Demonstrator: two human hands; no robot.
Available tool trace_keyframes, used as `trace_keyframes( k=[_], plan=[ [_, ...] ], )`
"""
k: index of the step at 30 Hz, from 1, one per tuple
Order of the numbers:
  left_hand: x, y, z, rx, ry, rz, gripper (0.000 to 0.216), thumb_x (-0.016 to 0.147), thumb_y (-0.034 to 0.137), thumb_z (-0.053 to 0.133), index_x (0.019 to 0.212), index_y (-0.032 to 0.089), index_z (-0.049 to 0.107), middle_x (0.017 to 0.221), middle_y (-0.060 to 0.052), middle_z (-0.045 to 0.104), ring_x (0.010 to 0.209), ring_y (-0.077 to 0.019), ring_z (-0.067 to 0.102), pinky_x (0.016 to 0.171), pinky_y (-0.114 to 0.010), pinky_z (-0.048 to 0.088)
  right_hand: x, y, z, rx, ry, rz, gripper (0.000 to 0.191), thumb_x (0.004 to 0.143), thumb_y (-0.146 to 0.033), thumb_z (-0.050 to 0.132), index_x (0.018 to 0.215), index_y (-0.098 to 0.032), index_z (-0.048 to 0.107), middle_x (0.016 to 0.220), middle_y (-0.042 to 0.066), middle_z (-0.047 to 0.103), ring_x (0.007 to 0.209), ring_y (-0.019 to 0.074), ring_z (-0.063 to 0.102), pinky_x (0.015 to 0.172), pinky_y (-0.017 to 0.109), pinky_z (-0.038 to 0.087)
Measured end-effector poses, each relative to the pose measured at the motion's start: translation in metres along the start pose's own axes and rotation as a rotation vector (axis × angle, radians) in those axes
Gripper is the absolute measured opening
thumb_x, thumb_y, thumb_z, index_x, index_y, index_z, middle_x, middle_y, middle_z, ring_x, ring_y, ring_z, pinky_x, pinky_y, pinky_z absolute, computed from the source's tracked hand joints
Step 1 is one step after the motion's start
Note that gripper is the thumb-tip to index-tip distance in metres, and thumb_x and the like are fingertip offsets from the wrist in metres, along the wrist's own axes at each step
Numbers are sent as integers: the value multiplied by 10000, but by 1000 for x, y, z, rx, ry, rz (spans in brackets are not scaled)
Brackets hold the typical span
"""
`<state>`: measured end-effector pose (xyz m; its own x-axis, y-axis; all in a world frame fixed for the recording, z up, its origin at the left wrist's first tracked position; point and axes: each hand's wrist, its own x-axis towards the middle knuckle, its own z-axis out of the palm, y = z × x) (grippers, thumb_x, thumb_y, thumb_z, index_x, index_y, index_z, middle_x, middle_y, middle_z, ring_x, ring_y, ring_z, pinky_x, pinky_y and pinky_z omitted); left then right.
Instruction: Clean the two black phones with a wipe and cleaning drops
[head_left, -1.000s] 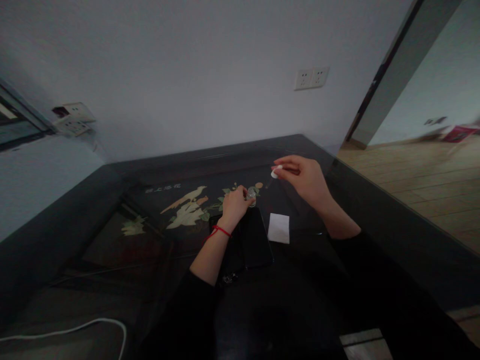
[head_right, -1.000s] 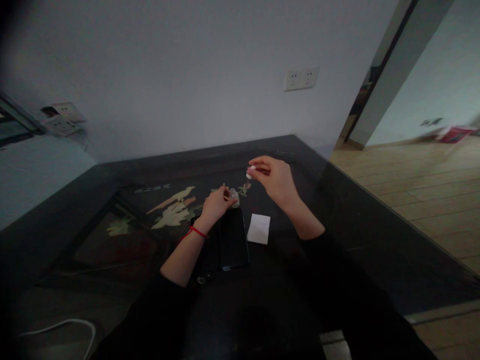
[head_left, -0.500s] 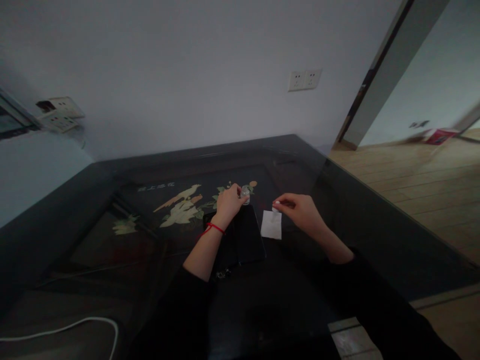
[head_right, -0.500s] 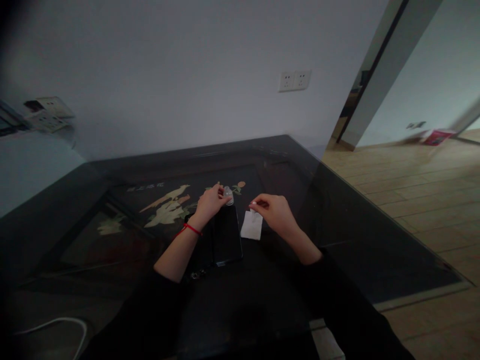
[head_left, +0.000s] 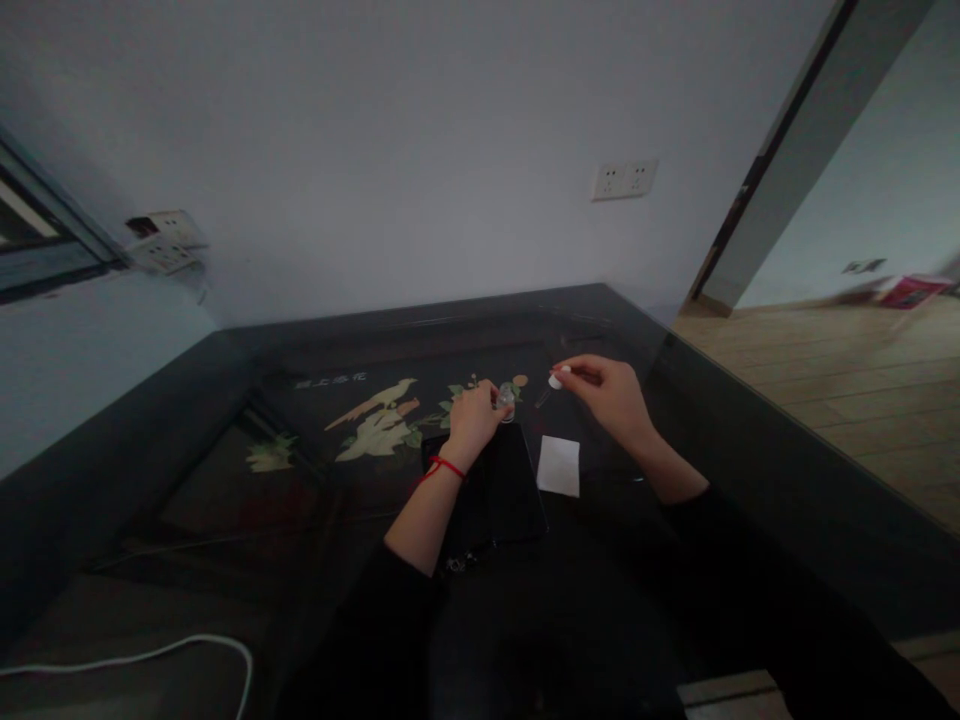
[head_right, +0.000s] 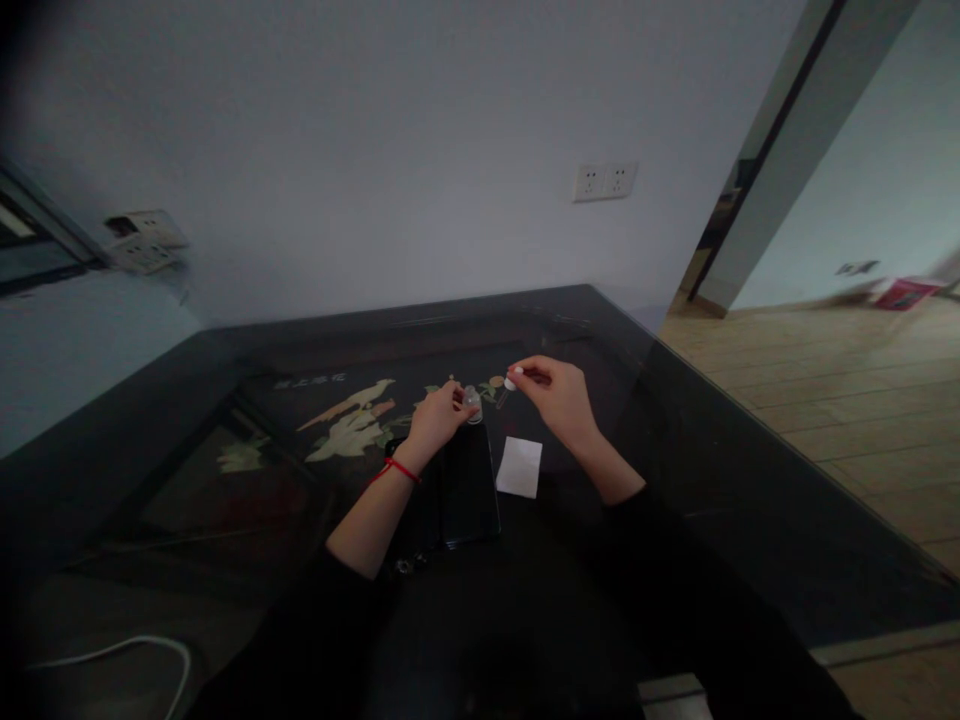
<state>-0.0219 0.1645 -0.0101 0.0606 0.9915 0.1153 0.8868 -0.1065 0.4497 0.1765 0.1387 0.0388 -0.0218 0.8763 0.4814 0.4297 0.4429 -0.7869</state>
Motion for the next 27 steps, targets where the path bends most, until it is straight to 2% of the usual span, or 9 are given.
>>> trace_keyframes(
  k=[3, 9, 16, 22, 27],
  plan=[
    [0, 1, 1, 16, 10, 10, 246, 810, 378, 649, 975, 211, 578, 983, -67, 702, 911, -188, 660, 793, -288, 456, 25, -15, 18, -24, 66, -93, 160, 785, -307, 633, 831, -177, 715, 822, 61, 749, 750, 193, 702, 723, 323, 541],
    [0, 2, 3, 43, 29, 26, 255, 796, 400, 660, 942, 206, 582, 958, -78, 702, 921, -211, 657, 836, -320, 442, 40, -15, 52, -104, 4, -120, 102, 776, -246, 637, 783, -178, 714, 749, 47, 743, 720, 190, 700, 693, 296, 519],
    [1, 0, 6, 60, 42, 40, 269, 801, 414, 649, 950, 202, 577, 952, -80, 699, 922, -224, 652, 834, -328, 441, 43, -1, 56, -192, -65, -87, 118, 806, -240, 627, 824, -167, 718, 772, 59, 743, 724, 181, 698, 693, 284, 510],
    [0, 1, 4, 81, 32, 37, 263, 817, 405, 632, 969, 199, 569, 972, -79, 694, 931, -216, 649, 849, -325, 436, 38, 11, 71, -289, -184, -70, 103, 795, -199, 651, 870, -183, 721, 817, 53, 745, 752, 178, 689, 698, 277, 490],
    [-1, 2, 2, 87, 23, 30, 286, 821, 412, 628, 993, 193, 562, 987, -88, 690, 948, -223, 641, 860, -334, 431, 31, 16, 78, -383, -227, -55, 104, 815, -210, 634, 891, -211, 705, 810, 37, 736, 758, 179, 674, 695, 275, 461]
  ],
)
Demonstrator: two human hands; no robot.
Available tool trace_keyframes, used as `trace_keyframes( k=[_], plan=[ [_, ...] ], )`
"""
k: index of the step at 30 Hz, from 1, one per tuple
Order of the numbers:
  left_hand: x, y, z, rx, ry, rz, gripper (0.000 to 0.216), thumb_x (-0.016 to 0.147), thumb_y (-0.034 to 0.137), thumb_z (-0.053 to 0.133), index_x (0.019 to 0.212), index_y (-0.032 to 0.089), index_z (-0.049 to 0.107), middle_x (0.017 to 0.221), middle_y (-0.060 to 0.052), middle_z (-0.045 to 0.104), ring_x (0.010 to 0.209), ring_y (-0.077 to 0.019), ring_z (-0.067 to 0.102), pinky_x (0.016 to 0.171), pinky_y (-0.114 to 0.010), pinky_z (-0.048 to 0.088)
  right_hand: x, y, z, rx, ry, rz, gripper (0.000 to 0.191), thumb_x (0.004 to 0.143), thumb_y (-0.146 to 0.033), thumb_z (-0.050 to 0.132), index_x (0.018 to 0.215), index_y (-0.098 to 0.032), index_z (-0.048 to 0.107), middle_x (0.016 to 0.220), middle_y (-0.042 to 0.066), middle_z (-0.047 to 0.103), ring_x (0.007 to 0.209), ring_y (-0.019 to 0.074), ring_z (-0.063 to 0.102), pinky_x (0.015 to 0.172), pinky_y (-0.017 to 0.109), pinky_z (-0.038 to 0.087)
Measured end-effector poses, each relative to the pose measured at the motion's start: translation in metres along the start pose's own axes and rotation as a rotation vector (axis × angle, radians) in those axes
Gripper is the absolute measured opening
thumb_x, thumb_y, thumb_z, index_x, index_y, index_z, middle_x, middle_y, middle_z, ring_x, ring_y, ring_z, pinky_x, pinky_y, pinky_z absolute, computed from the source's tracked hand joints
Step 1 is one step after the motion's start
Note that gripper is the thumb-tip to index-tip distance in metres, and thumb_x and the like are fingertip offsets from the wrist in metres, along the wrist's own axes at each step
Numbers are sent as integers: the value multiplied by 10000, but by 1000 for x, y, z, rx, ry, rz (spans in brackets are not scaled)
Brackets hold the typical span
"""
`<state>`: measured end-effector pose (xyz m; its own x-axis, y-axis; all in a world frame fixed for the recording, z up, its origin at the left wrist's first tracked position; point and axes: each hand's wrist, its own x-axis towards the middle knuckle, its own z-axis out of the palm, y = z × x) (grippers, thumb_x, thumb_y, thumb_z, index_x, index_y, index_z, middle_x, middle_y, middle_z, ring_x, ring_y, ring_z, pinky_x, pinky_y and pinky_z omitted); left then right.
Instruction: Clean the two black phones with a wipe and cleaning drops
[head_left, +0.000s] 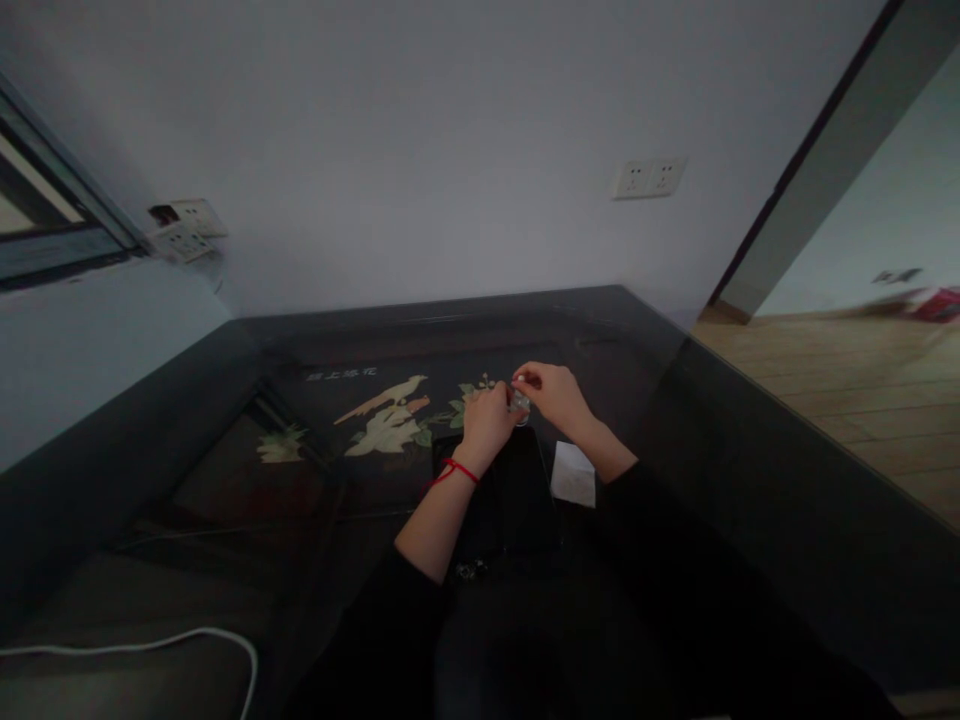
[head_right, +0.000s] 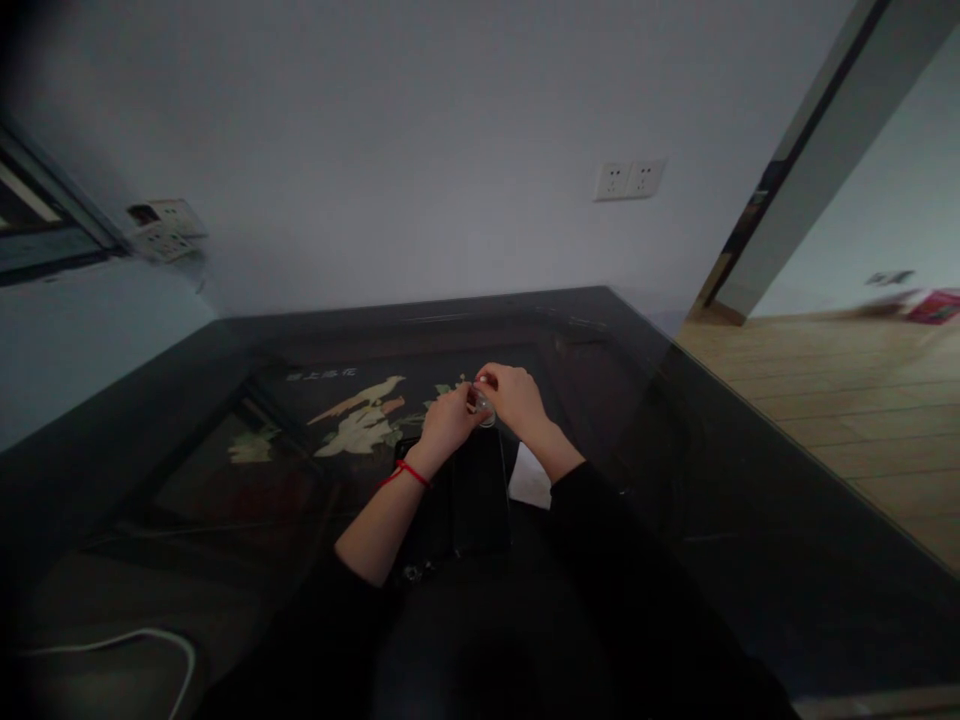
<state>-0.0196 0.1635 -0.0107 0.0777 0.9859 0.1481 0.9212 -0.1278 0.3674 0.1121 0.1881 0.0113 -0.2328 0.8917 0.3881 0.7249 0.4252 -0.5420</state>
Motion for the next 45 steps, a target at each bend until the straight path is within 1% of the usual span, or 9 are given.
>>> trace_keyframes(
  k=[12, 16, 20, 24, 27, 35, 39, 41, 45],
  plan=[
    [2, -1, 1, -21, 3, 0, 323, 805, 436, 641, 998, 183, 586, 972, -86, 698, 936, -232, 643, 844, -341, 439, -4, -6, -1, -134, -28, -7, 63, 847, -263, 622, 845, -203, 640, 799, 33, 700, 760, 172, 639, 665, 254, 399],
    [2, -2, 3, -23, 16, 0, 312, 812, 427, 634, 991, 174, 595, 963, -92, 700, 915, -232, 647, 824, -337, 445, -7, -6, 6, -168, 26, 48, 147, 863, -340, 604, 858, -194, 615, 789, 61, 685, 726, 195, 630, 626, 271, 386],
    [3, -2, 5, -26, 24, -1, 304, 809, 433, 639, 969, 178, 601, 949, -88, 703, 905, -226, 649, 823, -333, 444, -6, -2, 8, -128, 47, 65, 227, 880, -406, 574, 933, -188, 610, 834, 81, 696, 745, 211, 647, 632, 289, 422],
    [3, -3, 6, -32, 32, 9, 292, 795, 432, 656, 950, 190, 604, 943, -75, 703, 899, -220, 649, 813, -323, 444, 1, 5, 0, -21, -7, -6, 184, 842, -257, 629, 1021, -213, 630, 961, 32, 721, 839, 157, 668, 715, 255, 472],
    [4, -4, 6, -34, 36, 12, 282, 796, 431, 654, 939, 194, 605, 949, -74, 702, 892, -216, 650, 805, -319, 444, 3, 7, -4, 6, -26, -22, 147, 820, -159, 612, 943, -213, 672, 902, 19, 730, 833, 150, 669, 738, 254, 477],
    [2, -3, 5, -33, 25, 10, 279, 807, 409, 644, 978, 193, 598, 958, -75, 701, 922, -216, 647, 837, -324, 437, -2, 1, 2, -58, 30, 48, 105, 810, -285, 647, 884, -210, 656, 828, 36, 690, 791, 194, 631, 688, 294, 439],
    [2, -2, 4, -35, -4, 4, 305, 823, 420, 621, 1032, 199, 596, 1009, -88, 698, 963, -213, 643, 861, -325, 436, -3, -2, -8, -63, 22, 62, 299, 856, -348, 611, 1117, -203, 606, 1018, 69, 680, 888, 189, 632, 740, 297, 458],
    [2, -2, 4, -38, -26, 2, 304, 834, 412, 607, 1050, 198, 598, 1035, -95, 696, 983, -212, 640, 873, -326, 435, -8, 0, -19, -74, -5, 76, 327, 891, -354, 567, 1179, -201, 581, 1077, 75, 671, 910, 172, 637, 762, 286, 466],
    [2, 2, 2, -53, -68, 5, 359, 838, 378, 601, 1140, 184, 584, 1100, -116, 683, 1023, -214, 633, 883, -317, 439, -38, 12, -41, -165, -131, 157, 183, 887, -316, 571, 987, -211, 683, 939, 61, 711, 864, 182, 660, 745, 289, 473]
  ],
)
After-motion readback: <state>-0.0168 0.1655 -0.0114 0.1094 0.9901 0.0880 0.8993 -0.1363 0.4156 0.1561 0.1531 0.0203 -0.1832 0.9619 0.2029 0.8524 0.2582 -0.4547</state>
